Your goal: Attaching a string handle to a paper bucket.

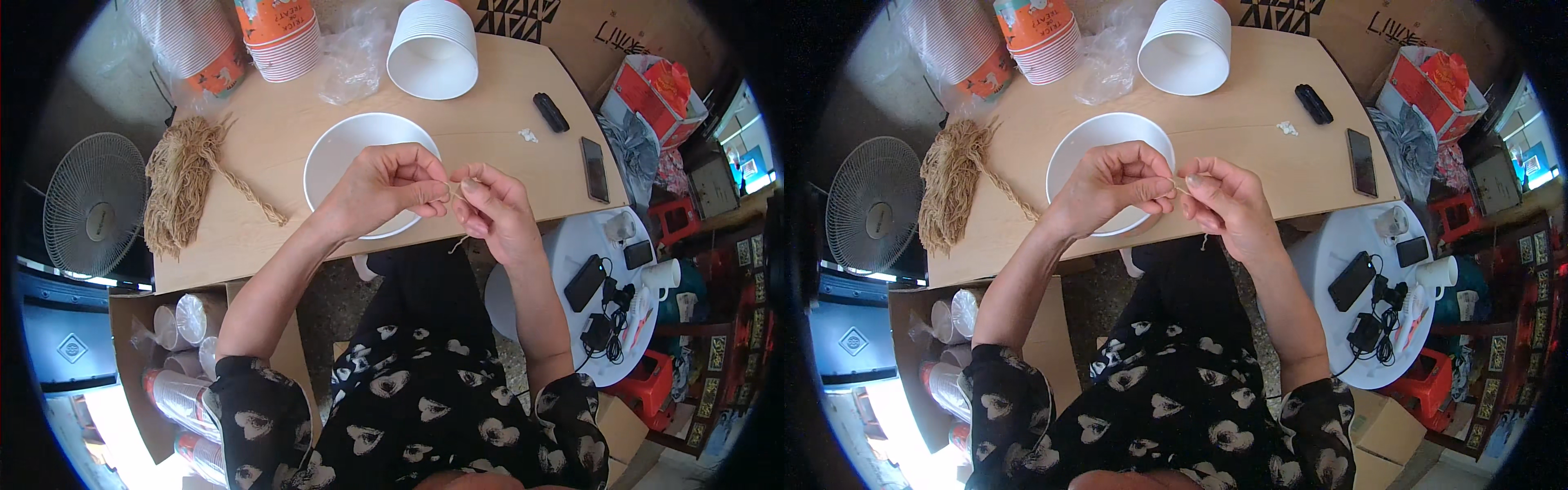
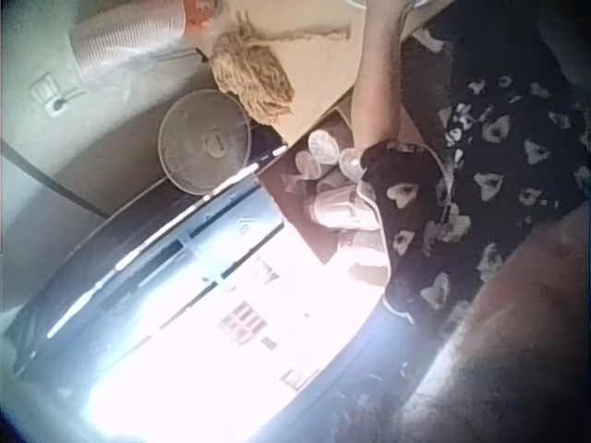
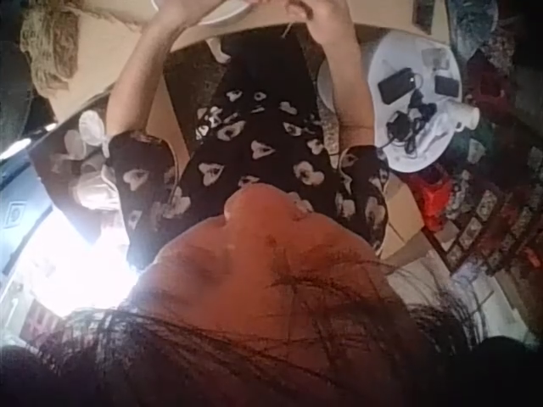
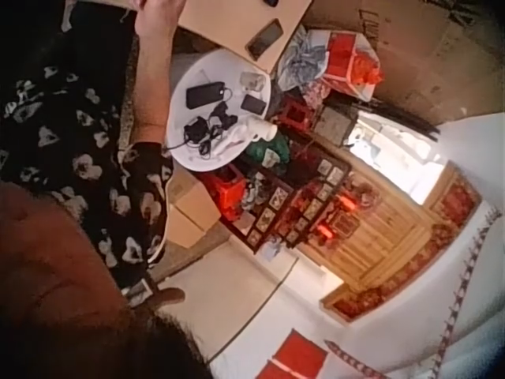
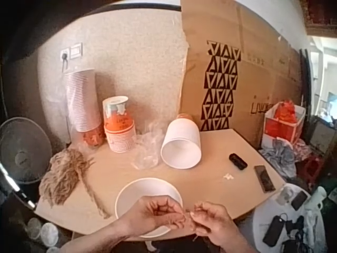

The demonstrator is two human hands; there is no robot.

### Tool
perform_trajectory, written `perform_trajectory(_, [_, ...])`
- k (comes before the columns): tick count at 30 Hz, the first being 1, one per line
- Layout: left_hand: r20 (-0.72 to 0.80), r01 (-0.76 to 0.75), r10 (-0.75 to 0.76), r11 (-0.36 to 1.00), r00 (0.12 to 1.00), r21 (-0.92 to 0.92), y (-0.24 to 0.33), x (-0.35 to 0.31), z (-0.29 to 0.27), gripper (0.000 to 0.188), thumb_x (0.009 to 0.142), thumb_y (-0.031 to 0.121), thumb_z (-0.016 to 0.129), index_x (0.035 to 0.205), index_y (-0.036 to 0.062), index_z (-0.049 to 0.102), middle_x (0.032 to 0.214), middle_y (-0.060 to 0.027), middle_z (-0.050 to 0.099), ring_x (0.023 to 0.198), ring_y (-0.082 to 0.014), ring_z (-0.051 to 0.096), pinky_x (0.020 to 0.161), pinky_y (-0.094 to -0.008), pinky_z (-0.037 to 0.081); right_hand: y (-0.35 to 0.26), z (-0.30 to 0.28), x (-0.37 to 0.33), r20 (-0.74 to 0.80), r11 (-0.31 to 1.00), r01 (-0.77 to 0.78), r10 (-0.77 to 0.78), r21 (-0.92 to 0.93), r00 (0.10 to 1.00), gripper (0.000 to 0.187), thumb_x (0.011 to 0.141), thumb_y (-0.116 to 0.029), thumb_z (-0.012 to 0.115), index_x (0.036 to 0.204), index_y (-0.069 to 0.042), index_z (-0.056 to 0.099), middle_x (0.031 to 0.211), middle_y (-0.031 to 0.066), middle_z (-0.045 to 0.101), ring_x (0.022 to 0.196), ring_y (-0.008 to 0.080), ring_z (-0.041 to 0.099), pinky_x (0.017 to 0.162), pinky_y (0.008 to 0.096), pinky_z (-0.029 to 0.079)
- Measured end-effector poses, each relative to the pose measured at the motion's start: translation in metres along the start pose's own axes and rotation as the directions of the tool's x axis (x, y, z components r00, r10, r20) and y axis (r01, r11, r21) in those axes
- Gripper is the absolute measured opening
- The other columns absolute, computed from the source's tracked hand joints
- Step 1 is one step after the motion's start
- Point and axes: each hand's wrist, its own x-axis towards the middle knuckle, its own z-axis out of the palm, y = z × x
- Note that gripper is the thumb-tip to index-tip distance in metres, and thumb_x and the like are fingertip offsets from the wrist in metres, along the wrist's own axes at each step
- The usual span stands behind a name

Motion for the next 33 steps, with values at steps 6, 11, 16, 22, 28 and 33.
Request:
perform_trajectory(6, [-0.003, 0.023, -0.022, 0.999, 1.0, 0.029, 0.005, 0.001, 0.004, 0.011, 0.096, 0.002, 0.069, 0.106, -0.0028, 0.067, 0.093, -0.009, 0.073, 0.087, -0.0132, 0.072, 0.078, -0.0255, 0.061, 0.003, 0.001, 0.001, 0.016, 0.984, 0.074, -0.072, -0.164, 0.997, 0.014, 0.101, -0.012, 0.064, 0.108, 0.0, 0.062, 0.077, 0.0063, 0.064, 0.054, 0.0025, 0.044, 0.047, 0.0162, 0.031])
perform_trajectory(11, [-0.004, 0.005, -0.005, 1.0, 1.0, 0.003, 0.004, 0.0, 0.004, 0.014, 0.095, 0.001, 0.07, 0.106, -0.0051, 0.068, 0.094, -0.0101, 0.073, 0.087, -0.0127, 0.072, 0.079, -0.0252, 0.061, 0.005, -0.003, 0.002, 0.008, 0.996, 0.046, -0.046, -0.078, 0.999, 0.013, 0.099, -0.012, 0.067, 0.105, -0.001, 0.063, 0.076, 0.0051, 0.063, 0.054, 0.0023, 0.043, 0.046, 0.0164, 0.03])
perform_trajectory(16, [0.008, -0.001, 0.001, 1.0, 1.0, 0.012, 0.002, 0.003, 0.004, 0.015, 0.094, 0.001, 0.071, 0.106, -0.0059, 0.067, 0.094, -0.0102, 0.073, 0.087, -0.013, 0.072, 0.079, -0.0254, 0.061, 0.005, -0.002, 0.002, 0.014, 0.997, 0.054, -0.053, -0.054, 0.998, 0.013, 0.099, -0.013, 0.067, 0.104, -0.001, 0.063, 0.075, 0.0044, 0.062, 0.054, 0.0023, 0.043, 0.046, 0.0164, 0.029])
perform_trajectory(22, [0.007, 0.021, -0.021, 1.0, 1.0, -0.007, 0.003, 0.002, 0.005, 0.013, 0.094, 0.002, 0.069, 0.105, -0.0051, 0.066, 0.092, -0.0103, 0.073, 0.086, -0.0133, 0.072, 0.078, -0.0259, 0.061, 0.005, -0.001, -0.001, 0.022, 0.999, 0.037, -0.036, -0.033, 0.999, 0.013, 0.1, -0.014, 0.065, 0.105, -0.002, 0.063, 0.074, 0.0035, 0.06, 0.053, 0.0024, 0.042, 0.046, 0.0171, 0.029])
perform_trajectory(28, [-0.011, 0.028, -0.029, 0.999, 1.0, -0.022, 0.006, -0.001, 0.005, 0.009, 0.095, 0.001, 0.068, 0.102, -0.0034, 0.066, 0.09, -0.0093, 0.073, 0.085, -0.0132, 0.072, 0.077, -0.0263, 0.061, 0.0, 0.006, -0.001, -0.001, 1.0, -0.001, 0.001, 0.002, 1.0, 0.014, 0.101, -0.015, 0.064, 0.105, -0.002, 0.062, 0.073, 0.0034, 0.06, 0.052, 0.0023, 0.041, 0.045, 0.0176, 0.029])
perform_trajectory(33, [-0.011, 0.024, -0.024, 1.0, 1.0, -0.017, 0.007, -0.001, 0.005, 0.009, 0.094, 0.001, 0.069, 0.102, -0.0024, 0.066, 0.09, -0.0084, 0.072, 0.084, -0.0126, 0.072, 0.077, -0.0262, 0.061, 0.003, 0.004, 0.0, 0.022, 0.994, 0.03, -0.028, -0.101, 0.999, 0.013, 0.102, -0.014, 0.062, 0.105, -0.002, 0.062, 0.073, 0.0032, 0.059, 0.052, 0.0025, 0.042, 0.045, 0.0176, 0.029])
